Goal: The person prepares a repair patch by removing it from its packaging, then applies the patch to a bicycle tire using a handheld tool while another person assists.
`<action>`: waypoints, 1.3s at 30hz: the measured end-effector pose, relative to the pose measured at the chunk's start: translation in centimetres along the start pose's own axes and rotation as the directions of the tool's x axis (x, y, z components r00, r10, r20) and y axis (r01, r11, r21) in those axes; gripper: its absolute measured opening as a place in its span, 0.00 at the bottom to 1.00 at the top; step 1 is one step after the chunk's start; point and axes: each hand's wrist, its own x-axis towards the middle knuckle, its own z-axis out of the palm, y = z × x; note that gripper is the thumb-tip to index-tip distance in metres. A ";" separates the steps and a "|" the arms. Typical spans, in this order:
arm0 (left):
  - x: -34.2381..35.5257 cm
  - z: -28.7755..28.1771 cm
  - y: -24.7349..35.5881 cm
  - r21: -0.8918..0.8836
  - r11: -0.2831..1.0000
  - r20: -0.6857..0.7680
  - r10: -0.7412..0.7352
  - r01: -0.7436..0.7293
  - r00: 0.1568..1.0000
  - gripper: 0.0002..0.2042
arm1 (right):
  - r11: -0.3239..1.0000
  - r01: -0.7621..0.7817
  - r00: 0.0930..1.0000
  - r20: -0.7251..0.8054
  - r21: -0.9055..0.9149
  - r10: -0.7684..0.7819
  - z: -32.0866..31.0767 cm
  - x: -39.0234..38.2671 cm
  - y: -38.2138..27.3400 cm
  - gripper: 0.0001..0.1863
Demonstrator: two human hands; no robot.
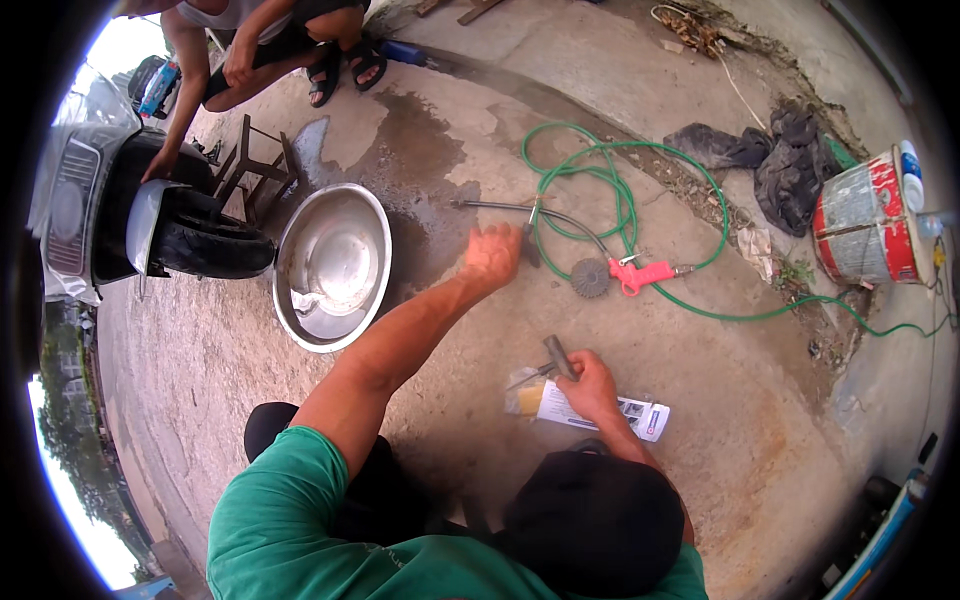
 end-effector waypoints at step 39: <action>-29.6 -17.4 -28.2 -0.331 0.846 0.408 -0.272 0.419 0.872 0.16 | 0.751 -0.168 0.469 0.722 0.638 -0.508 -2.7 3.7 -31.3 0.25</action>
